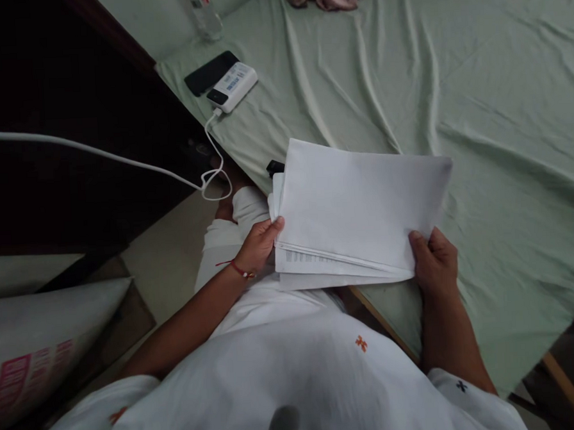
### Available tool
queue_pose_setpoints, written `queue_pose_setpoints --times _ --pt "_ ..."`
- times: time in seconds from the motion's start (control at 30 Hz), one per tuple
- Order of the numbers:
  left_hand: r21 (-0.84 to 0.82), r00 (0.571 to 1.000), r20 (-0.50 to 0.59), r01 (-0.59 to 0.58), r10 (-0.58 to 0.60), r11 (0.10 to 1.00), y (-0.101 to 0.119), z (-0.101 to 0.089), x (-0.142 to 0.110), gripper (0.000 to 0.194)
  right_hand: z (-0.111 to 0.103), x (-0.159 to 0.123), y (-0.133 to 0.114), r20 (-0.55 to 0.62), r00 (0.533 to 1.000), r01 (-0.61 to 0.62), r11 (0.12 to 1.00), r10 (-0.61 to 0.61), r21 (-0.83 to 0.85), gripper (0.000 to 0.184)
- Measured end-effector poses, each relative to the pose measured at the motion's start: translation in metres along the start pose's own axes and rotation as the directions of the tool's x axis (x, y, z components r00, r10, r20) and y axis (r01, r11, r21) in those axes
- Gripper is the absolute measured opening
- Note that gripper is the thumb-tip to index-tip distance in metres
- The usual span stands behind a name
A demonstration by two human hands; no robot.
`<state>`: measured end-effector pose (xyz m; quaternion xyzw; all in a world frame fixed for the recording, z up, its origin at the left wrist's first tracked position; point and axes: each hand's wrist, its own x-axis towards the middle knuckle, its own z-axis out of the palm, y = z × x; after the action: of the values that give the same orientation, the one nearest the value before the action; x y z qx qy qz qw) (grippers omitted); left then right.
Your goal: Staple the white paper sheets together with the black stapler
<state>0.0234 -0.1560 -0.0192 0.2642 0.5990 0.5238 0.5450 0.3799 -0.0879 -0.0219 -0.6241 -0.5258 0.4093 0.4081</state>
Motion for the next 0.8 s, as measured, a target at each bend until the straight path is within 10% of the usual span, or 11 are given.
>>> queue_pose_setpoints --times 0.5,0.8 --pt "-0.458 0.988 0.041 0.150 -0.148 0.876 0.003 0.001 0.006 0.049 0.007 0.001 -0.003 -0.056 0.994 -0.082 0.970 0.098 0.227 0.046" --pt "-0.522 0.966 -0.002 0.221 -0.260 0.824 0.004 -0.002 0.012 0.045 0.005 0.002 -0.011 -0.105 0.994 0.011 0.999 -0.015 -0.037 0.042"
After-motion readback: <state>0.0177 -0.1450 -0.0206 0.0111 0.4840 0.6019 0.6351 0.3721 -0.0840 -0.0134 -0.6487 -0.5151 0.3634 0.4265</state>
